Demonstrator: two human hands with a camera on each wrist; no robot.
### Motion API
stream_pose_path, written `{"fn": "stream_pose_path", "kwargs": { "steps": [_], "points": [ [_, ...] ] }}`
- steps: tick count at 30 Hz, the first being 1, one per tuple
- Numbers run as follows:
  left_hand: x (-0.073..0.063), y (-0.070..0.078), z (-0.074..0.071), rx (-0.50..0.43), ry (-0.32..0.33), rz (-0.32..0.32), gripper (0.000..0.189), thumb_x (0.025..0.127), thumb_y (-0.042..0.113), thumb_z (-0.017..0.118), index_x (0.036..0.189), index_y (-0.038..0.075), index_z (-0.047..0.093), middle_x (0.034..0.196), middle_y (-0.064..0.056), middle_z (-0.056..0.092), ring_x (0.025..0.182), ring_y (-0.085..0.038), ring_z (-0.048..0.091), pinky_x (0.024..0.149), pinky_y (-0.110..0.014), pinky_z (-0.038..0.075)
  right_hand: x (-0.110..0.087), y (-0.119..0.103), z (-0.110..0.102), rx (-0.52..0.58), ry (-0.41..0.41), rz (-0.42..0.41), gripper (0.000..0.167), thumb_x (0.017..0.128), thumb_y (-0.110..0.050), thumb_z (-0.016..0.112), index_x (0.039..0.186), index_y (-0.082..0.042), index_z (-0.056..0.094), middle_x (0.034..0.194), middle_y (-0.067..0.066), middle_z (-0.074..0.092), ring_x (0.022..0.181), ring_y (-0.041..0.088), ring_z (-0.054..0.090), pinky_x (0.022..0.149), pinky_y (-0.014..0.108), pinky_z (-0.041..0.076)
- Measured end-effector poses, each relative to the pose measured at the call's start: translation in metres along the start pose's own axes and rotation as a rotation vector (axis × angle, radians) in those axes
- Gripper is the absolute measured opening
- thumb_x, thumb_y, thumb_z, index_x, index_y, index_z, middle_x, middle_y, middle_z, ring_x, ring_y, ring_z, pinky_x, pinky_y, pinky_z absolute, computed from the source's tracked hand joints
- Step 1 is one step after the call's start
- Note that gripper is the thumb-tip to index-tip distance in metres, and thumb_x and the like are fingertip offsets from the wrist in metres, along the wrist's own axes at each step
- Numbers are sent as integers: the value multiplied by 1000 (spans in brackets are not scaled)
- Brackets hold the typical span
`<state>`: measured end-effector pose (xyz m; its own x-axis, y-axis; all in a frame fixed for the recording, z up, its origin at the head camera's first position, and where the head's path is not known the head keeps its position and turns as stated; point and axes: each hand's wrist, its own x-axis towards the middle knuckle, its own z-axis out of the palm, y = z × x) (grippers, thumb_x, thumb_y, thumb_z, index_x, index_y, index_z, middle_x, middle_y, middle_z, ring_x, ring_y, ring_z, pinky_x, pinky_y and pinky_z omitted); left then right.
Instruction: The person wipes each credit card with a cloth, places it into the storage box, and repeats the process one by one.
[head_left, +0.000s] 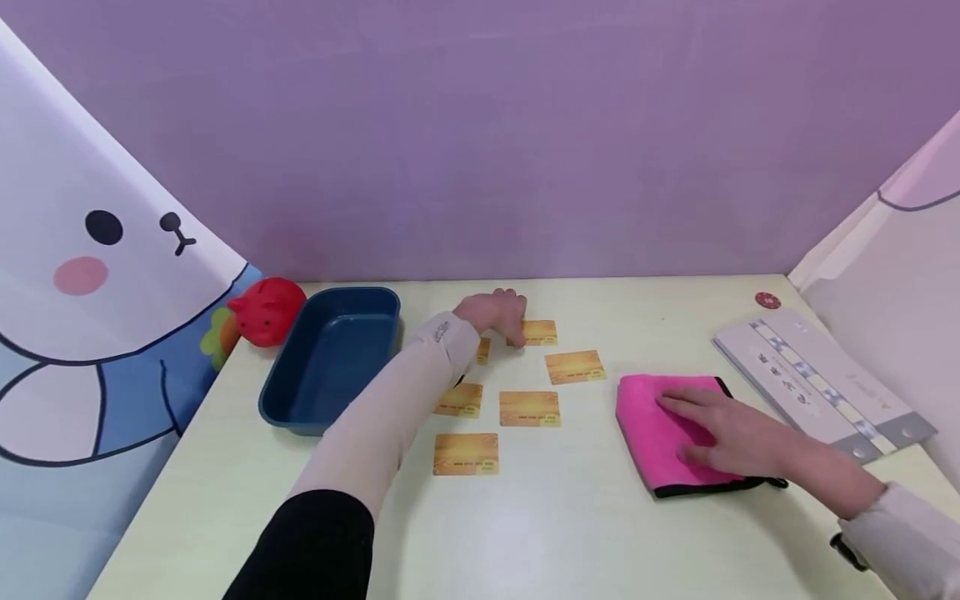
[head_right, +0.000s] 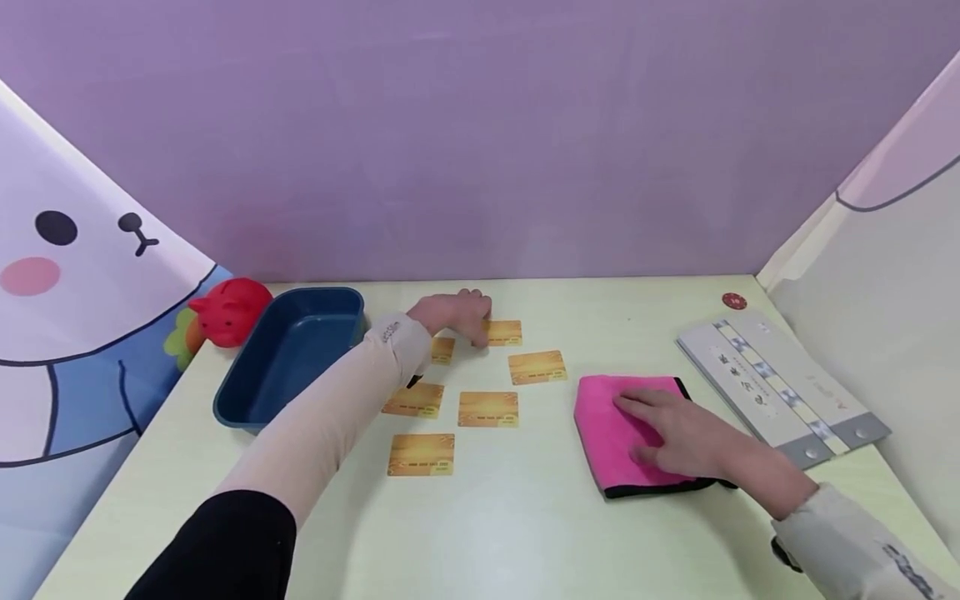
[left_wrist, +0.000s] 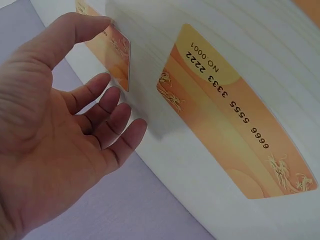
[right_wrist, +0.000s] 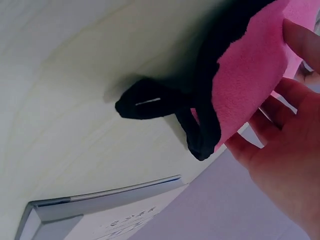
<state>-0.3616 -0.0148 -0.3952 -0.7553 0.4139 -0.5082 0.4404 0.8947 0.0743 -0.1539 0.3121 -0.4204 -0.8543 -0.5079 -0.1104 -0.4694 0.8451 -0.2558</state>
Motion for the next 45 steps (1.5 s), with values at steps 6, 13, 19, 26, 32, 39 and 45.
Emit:
{"fn": "stream_pose_path", "kwargs": {
  "steps": [6,13,19,26,32,39,45],
  "points": [
    [-7,-3,-1,-104,2,23,49,91,34,66,129,18,37,123,-6,57,107,-22,50,85,-37,41,1,-2,3,0,21,-5,65,87,-29,76,145,-10,54,149,13,51,136,35,45,104,55,46],
    [-1,-9,12,-342,16,169,47,93,13,68,129,20,39,114,-3,55,86,-20,44,77,-33,36,-9,-3,15,-81,174,-34,62,83,-25,80,139,-6,59,137,16,51,123,34,48,97,54,48],
    [-13,-17,20,-451,121,274,34,94,11,68,124,19,54,122,-2,57,101,-20,48,87,-35,42,-16,1,24,-108,226,-72,68,82,-27,82,141,-6,57,133,7,55,118,23,51,93,45,48],
    [-56,-17,17,-671,334,412,43,99,20,64,140,13,52,116,-8,65,85,-26,57,75,-30,45,-9,2,25,-81,231,-57,60,80,-22,82,133,-3,62,124,10,59,112,28,53,84,52,47],
    [-97,-6,19,-880,552,393,48,97,19,67,142,20,51,85,-6,56,77,-22,52,70,-30,44,-4,-3,19,-126,299,-56,52,75,-15,83,122,0,67,103,8,65,91,25,58,71,44,48],
    [-119,-1,27,-1090,784,433,41,98,13,64,138,18,58,86,-3,58,79,-24,54,68,-29,43,10,-10,-32,33,482,-107,47,79,-4,81,123,-3,65,107,8,66,94,11,54,77,26,45],
    [-126,6,32,-1216,869,460,50,97,9,64,144,20,51,86,-7,60,82,-21,63,74,-28,47,32,-41,-82,157,732,-51,45,85,0,72,129,-4,63,112,15,62,97,1,42,77,24,34]
  ]
}}
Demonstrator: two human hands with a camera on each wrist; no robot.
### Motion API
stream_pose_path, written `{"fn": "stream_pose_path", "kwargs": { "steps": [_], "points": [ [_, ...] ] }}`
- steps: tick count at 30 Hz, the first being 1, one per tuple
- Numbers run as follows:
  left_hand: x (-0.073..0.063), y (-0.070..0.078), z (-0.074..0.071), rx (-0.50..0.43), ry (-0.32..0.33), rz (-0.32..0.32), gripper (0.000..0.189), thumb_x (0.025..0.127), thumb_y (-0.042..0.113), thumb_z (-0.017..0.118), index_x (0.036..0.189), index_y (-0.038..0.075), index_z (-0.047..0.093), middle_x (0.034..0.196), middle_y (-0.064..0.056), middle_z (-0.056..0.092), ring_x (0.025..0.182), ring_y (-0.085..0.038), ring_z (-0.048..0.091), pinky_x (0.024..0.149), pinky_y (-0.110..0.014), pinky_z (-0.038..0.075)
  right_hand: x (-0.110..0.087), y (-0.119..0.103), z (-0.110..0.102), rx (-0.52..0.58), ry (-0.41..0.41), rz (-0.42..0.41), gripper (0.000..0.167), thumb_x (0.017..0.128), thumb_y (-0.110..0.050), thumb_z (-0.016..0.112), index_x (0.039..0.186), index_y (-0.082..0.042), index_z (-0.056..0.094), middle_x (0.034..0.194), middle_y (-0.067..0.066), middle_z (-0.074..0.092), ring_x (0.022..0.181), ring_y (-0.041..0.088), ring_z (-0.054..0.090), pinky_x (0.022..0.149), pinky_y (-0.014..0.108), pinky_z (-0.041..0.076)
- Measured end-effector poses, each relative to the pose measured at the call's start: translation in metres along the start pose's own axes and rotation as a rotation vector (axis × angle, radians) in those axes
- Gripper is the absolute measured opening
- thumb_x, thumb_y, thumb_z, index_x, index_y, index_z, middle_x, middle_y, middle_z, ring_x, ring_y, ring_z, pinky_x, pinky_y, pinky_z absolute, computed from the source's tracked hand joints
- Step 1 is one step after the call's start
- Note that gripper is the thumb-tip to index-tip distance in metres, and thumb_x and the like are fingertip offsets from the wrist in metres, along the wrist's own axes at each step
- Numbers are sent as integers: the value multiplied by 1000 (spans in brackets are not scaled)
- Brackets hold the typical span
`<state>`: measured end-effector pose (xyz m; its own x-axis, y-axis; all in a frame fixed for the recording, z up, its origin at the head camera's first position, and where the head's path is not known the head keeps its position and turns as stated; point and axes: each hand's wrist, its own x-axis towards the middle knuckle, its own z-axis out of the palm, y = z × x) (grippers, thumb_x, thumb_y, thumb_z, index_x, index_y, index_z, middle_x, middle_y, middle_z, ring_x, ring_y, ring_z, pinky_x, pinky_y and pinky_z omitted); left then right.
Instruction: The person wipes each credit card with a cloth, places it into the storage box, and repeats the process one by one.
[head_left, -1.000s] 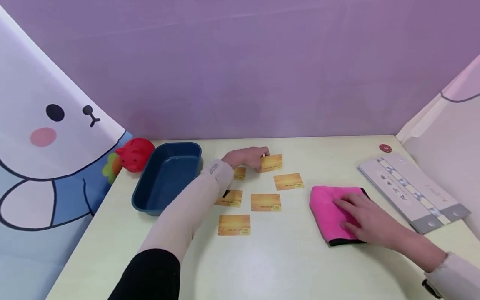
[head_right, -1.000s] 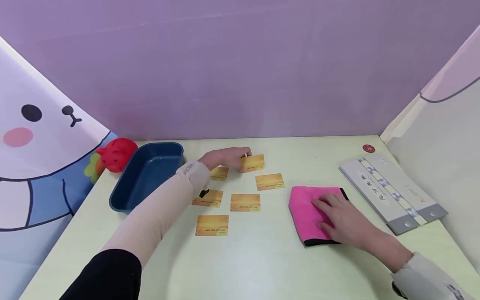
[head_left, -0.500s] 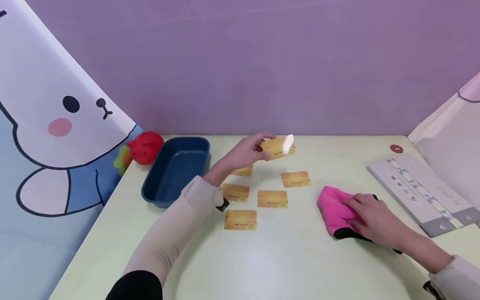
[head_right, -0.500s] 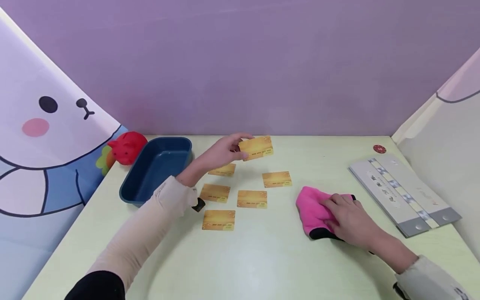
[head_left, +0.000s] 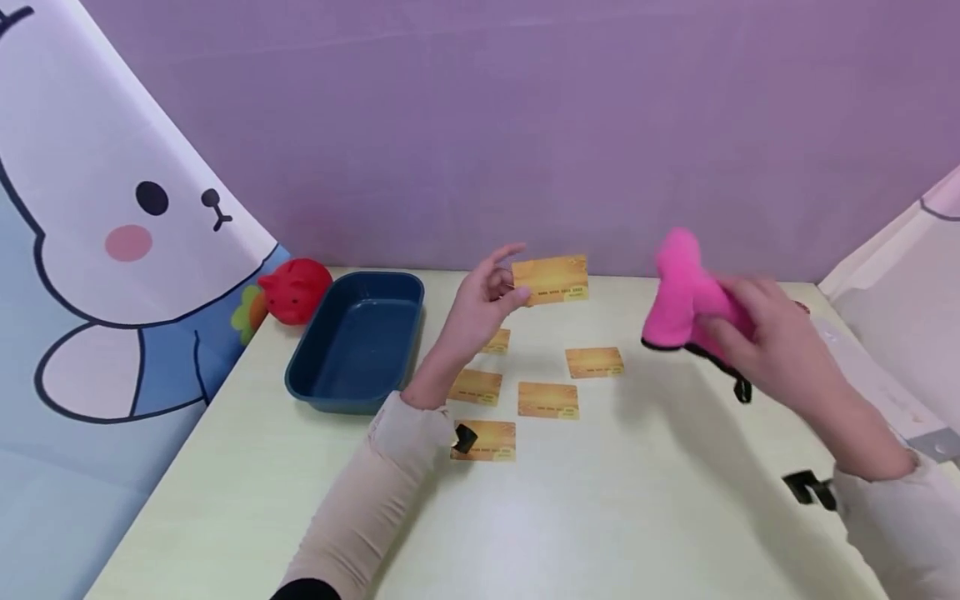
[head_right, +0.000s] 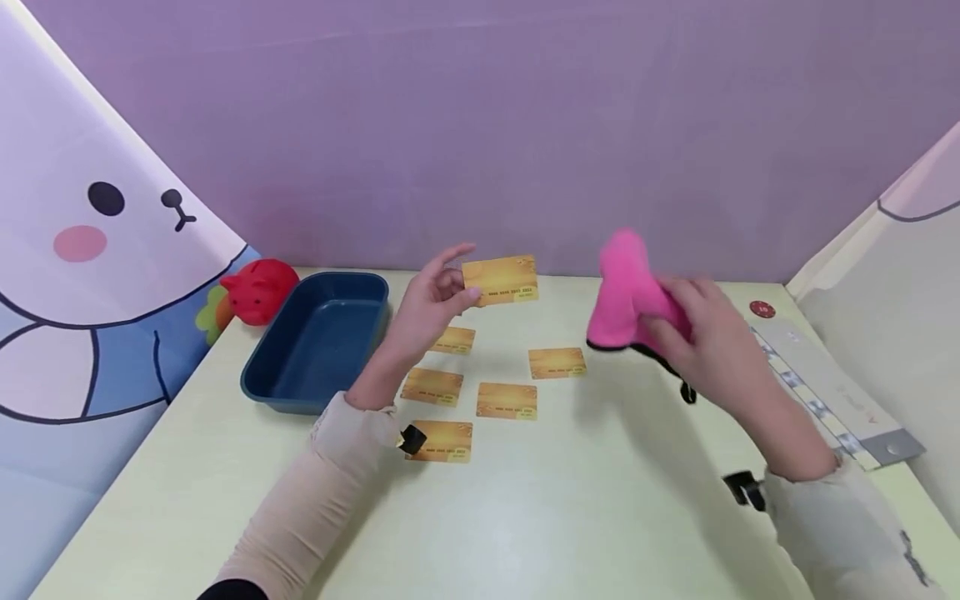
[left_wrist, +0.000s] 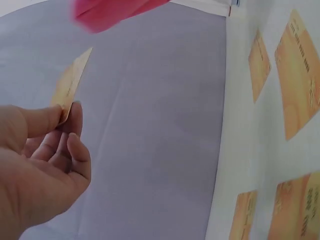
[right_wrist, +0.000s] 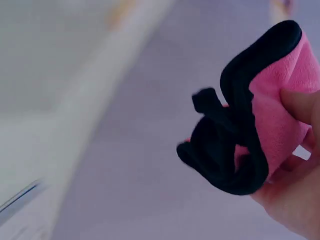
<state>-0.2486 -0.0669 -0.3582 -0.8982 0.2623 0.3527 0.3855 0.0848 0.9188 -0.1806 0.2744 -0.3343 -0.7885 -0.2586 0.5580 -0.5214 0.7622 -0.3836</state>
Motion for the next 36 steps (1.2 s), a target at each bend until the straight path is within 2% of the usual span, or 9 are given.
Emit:
{"fn": "stream_pose_path", "kwargs": {
  "steps": [4,7,10,13,18,24,27,31,36],
  "points": [
    [-2,-4,8,8,40,-12,44,97,10,65,139,16,53,88,-12,65,86,-22,69,74,-27,49,22,-30,12,8,157,-21,50,86,-2,71,135,-3,60,115,22,64,100,24,51,80,36,37],
    [-3,-4,15,54,66,-22,37,97,11,65,134,14,58,92,-13,70,84,-24,69,71,-25,48,32,-50,33,-1,223,-111,58,84,-3,74,139,-4,56,117,26,65,102,39,57,83,49,45],
    [-4,-1,23,85,84,-33,36,97,5,63,133,12,59,97,-14,73,85,-25,68,71,-24,49,38,-62,58,-41,270,-215,58,81,-5,79,135,-3,58,111,26,67,98,42,61,81,56,50],
    [-8,0,32,86,98,-60,39,96,-3,58,133,10,59,102,-14,73,86,-20,66,73,-23,50,39,-67,80,-101,295,-299,50,80,-10,83,127,-4,64,107,24,68,93,42,63,77,55,52],
    [-15,2,40,28,119,-115,48,89,-12,51,131,8,59,108,-13,70,85,-13,60,73,-23,51,36,-70,101,-172,252,-385,47,83,-15,81,128,-10,65,112,23,64,96,42,62,71,53,51],
    [-11,6,33,-3,158,-156,48,88,-15,49,130,4,59,110,-18,72,86,-13,63,73,-22,51,37,-70,105,-235,154,-372,56,88,-15,75,141,-16,57,124,24,58,107,41,58,75,58,51],
    [-10,7,32,17,148,-149,44,89,-14,52,128,3,60,109,-19,72,86,-14,63,74,-22,50,37,-69,103,-260,178,-341,52,89,-15,74,138,-18,59,125,22,59,107,41,59,74,59,51],
    [-9,6,30,38,102,-133,37,92,-8,58,127,4,61,101,-19,73,82,-15,64,73,-22,49,37,-63,99,-258,198,-297,48,88,-11,75,134,-19,63,119,22,62,97,43,61,67,56,50],
    [-7,5,21,-3,46,-110,36,95,3,66,129,11,61,89,-9,69,72,-17,57,62,-23,41,42,-43,82,-246,223,-238,41,89,-9,72,129,-15,66,106,26,66,85,45,61,64,56,49]
  ]
}}
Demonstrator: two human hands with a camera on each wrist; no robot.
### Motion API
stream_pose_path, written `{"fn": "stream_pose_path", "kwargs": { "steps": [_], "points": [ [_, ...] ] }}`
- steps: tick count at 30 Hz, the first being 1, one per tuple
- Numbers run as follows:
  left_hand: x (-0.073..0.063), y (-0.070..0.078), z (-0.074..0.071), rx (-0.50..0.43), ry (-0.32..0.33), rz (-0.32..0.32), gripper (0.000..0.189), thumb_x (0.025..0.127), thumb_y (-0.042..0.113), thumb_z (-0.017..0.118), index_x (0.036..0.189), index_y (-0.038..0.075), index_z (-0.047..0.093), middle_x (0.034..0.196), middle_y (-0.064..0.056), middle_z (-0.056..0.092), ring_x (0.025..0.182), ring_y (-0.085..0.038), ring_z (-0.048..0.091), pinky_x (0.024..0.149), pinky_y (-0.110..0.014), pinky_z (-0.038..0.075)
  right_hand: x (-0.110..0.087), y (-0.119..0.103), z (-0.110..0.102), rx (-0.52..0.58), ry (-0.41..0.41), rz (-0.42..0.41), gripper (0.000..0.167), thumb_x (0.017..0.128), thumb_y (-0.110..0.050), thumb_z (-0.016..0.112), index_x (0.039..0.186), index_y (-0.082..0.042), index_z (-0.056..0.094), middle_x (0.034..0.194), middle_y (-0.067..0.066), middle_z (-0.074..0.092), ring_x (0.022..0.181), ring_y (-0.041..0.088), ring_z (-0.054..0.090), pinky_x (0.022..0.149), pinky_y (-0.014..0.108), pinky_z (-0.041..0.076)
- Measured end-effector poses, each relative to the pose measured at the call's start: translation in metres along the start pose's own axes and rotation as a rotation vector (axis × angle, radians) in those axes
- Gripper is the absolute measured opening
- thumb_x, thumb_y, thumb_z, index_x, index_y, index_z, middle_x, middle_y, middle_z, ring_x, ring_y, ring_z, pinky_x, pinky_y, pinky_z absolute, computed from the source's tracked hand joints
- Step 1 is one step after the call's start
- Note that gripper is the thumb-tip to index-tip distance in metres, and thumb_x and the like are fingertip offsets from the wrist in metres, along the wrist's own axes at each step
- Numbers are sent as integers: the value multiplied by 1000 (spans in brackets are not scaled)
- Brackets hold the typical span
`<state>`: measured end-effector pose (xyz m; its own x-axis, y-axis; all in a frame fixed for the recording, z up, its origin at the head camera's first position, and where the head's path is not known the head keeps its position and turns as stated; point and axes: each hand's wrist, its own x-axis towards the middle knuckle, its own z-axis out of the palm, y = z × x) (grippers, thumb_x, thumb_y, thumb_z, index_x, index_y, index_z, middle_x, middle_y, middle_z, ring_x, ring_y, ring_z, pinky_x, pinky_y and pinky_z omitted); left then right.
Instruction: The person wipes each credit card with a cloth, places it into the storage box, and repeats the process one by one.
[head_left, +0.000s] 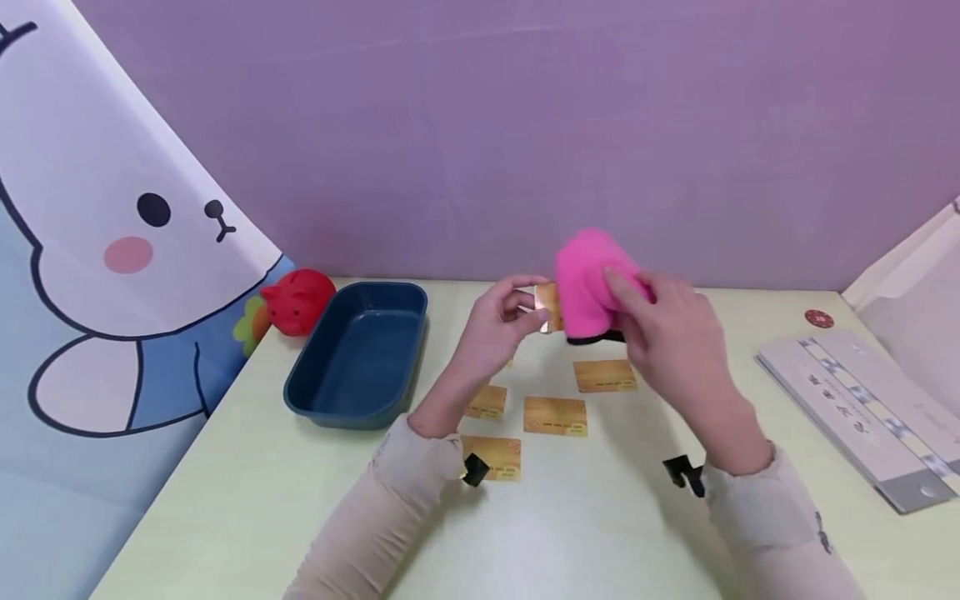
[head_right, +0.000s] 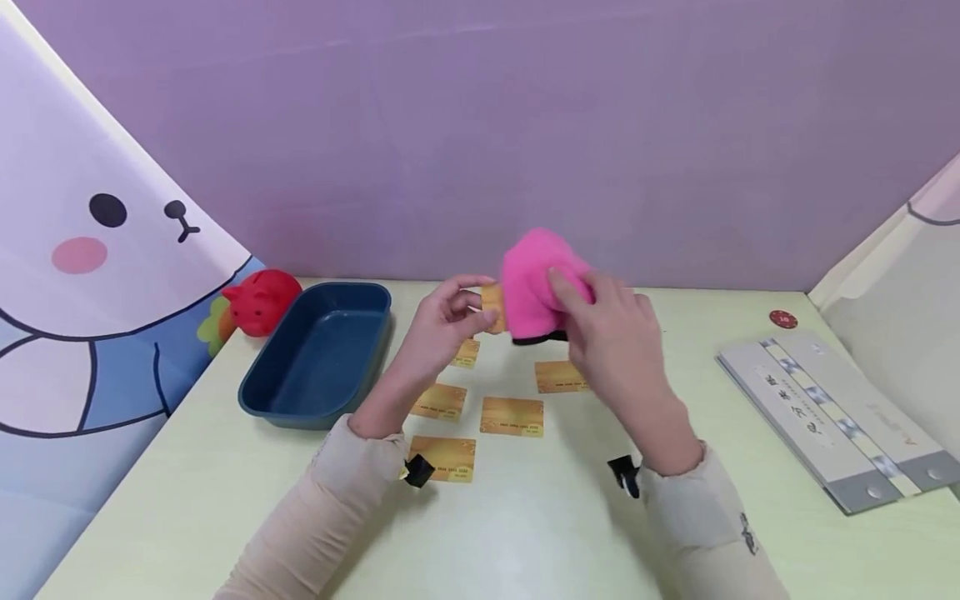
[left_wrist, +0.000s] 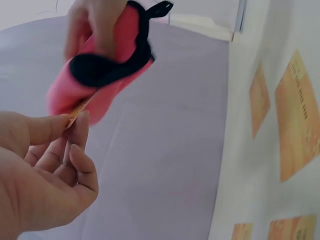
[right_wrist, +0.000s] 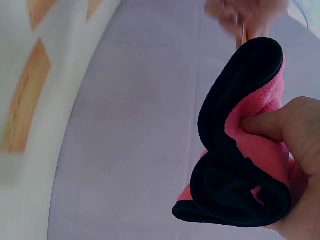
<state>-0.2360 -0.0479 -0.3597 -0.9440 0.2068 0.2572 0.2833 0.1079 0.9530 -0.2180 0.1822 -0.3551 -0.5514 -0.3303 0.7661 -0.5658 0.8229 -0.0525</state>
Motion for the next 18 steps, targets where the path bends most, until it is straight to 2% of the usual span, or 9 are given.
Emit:
{"fn": "stream_pose_path", "kwargs": {
  "steps": [2,5,9,11,14,18],
  "points": [
    [1,0,-5,-24,-7,11,35,95,5,67,129,12,62,87,-4,67,71,-18,52,61,-24,37,0,11,-6,-5,15,36,41,89,-8,70,129,-13,66,104,28,66,83,47,60,64,57,48],
    [3,2,-13,-50,-17,15,37,95,8,68,131,14,61,85,2,64,72,-18,49,64,-25,39,-1,28,-18,-24,35,122,43,89,-8,68,132,-13,65,106,28,66,86,48,59,67,60,47],
    [5,3,-19,-70,-12,-3,44,97,10,66,138,17,55,85,5,65,76,-15,55,70,-30,44,-3,39,-32,-14,82,241,45,90,-9,64,135,-13,64,112,27,65,98,48,57,76,62,44],
    [4,1,-20,-64,3,-9,44,97,11,66,138,17,54,84,5,65,77,-15,57,71,-31,43,-3,37,-35,12,116,257,45,90,-9,63,135,-13,64,113,28,65,102,47,57,81,61,44],
    [3,-2,-17,-44,28,3,40,97,10,66,135,14,56,84,1,64,75,-17,56,69,-30,41,0,26,-36,63,170,192,44,90,-10,67,134,-11,65,113,29,66,103,48,58,85,59,45],
    [3,-6,-8,7,46,27,35,96,8,66,131,12,58,88,-7,69,77,-18,62,69,-25,44,8,4,-25,149,177,-24,44,88,-11,74,131,-7,66,110,28,68,98,46,61,86,56,50]
  ]
}}
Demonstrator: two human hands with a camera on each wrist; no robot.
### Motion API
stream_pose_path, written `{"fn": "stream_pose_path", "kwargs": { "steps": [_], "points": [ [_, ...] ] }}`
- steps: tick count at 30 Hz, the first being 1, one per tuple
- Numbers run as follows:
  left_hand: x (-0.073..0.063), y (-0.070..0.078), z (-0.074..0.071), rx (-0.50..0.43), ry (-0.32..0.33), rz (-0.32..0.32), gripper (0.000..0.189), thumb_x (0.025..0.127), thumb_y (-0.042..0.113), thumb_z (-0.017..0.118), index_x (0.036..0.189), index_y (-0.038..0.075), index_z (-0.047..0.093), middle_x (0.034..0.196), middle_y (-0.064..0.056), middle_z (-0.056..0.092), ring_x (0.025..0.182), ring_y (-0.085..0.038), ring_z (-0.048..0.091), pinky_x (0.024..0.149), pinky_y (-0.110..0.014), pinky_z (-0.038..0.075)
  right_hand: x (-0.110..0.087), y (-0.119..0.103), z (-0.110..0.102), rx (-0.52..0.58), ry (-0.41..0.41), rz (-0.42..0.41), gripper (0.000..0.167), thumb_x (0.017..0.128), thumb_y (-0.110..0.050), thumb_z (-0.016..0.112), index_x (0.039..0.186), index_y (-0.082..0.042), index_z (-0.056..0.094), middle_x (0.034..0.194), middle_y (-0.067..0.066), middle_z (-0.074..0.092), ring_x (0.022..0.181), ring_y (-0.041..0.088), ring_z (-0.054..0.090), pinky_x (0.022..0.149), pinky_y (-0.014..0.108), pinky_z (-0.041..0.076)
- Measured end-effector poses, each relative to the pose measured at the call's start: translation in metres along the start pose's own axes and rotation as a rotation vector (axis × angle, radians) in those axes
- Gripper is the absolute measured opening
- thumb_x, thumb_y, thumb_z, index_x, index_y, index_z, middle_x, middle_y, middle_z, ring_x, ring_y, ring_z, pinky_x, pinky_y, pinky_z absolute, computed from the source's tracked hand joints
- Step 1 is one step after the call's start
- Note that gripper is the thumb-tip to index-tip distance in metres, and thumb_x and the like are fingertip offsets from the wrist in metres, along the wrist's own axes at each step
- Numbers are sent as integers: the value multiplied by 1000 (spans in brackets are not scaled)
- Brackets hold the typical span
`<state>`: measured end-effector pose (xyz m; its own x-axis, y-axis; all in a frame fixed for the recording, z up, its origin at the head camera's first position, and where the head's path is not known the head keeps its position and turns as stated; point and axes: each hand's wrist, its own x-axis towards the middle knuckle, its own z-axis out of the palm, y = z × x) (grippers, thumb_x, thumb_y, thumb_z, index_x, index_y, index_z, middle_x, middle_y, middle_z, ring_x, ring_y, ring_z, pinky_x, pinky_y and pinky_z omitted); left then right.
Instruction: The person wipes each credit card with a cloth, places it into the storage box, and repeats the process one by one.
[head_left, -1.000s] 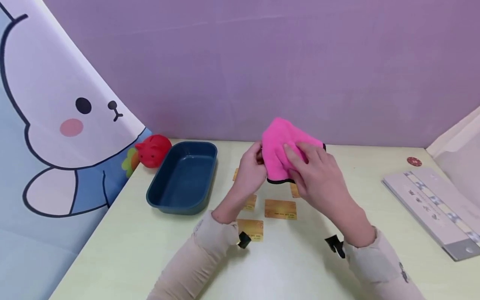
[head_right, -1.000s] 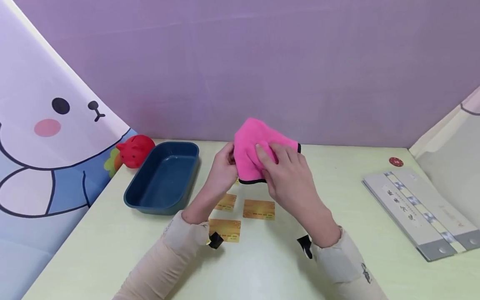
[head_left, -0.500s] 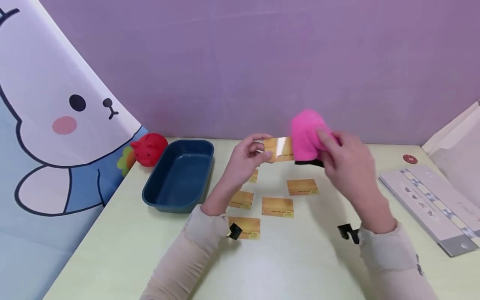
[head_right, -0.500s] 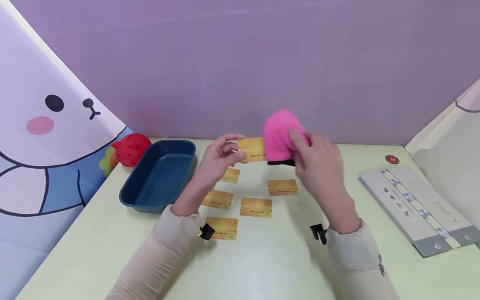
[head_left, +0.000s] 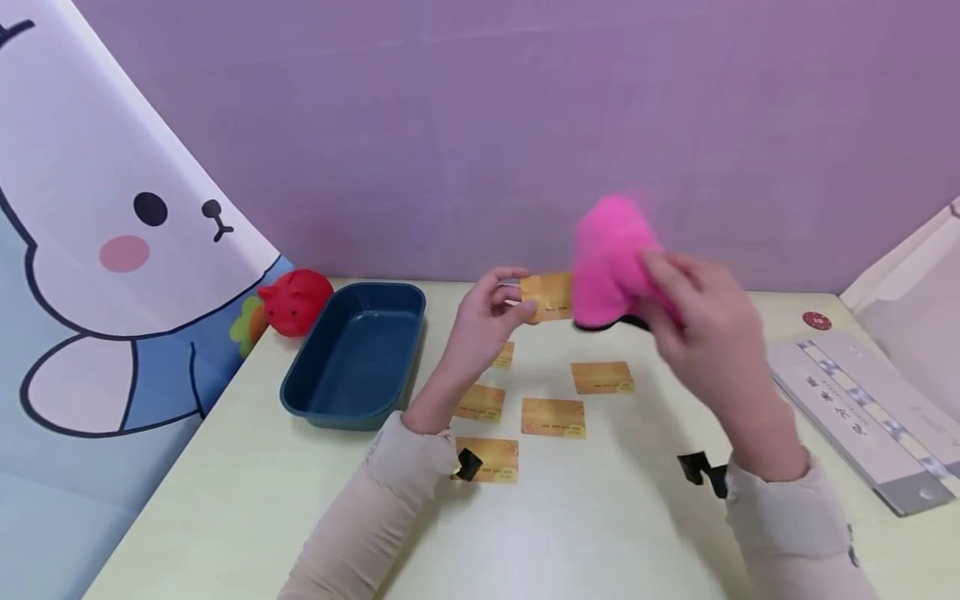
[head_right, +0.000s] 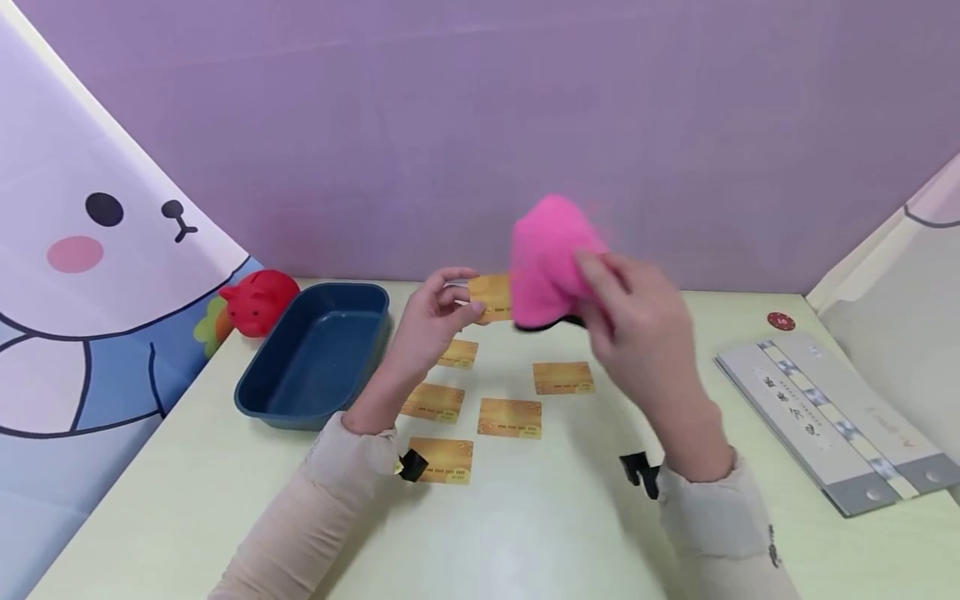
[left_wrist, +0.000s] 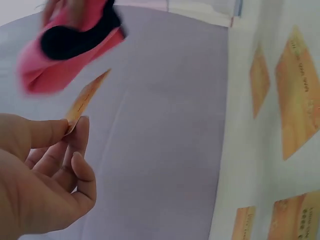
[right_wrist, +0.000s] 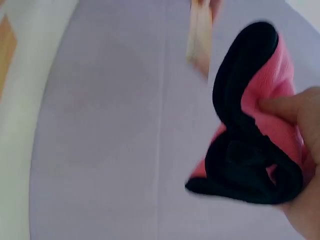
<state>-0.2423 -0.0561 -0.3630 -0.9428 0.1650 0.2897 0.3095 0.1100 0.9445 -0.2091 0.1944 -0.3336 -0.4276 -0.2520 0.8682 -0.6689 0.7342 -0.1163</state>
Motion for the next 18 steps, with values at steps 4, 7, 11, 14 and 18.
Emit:
{"fn": "stream_pose_path", "kwargs": {
  "steps": [4,7,11,14,18],
  "points": [
    [-2,-1,8,54,12,12,35,96,-2,59,130,9,58,95,-10,65,81,-16,59,70,-24,46,-2,-19,23,48,-72,-180,42,86,-6,75,127,-9,69,109,23,69,91,41,65,77,52,53],
    [-6,0,10,41,33,7,35,95,-3,56,128,5,59,100,-11,61,86,-15,54,74,-24,47,-7,-28,39,33,-106,-213,44,84,-2,77,126,-13,70,110,20,68,91,38,65,71,50,53],
    [-8,3,10,-11,42,-32,40,93,-9,54,131,4,58,105,-15,65,84,-16,55,70,-24,47,-13,-30,49,0,-124,-163,48,82,-4,80,128,-16,70,114,19,67,95,37,64,70,49,52],
    [-7,4,10,-7,21,-49,44,92,-14,52,133,1,56,104,-20,69,81,-16,56,68,-24,45,-14,-26,46,-38,-130,-107,49,82,-7,81,128,-17,70,116,19,67,93,39,63,67,48,51],
    [-4,5,11,12,-43,-41,34,94,-6,60,127,1,57,101,-22,72,80,-18,62,71,-23,48,-12,-18,37,-88,-144,-35,46,82,-11,82,126,-18,71,112,21,68,87,41,63,63,49,51]
  ]
}}
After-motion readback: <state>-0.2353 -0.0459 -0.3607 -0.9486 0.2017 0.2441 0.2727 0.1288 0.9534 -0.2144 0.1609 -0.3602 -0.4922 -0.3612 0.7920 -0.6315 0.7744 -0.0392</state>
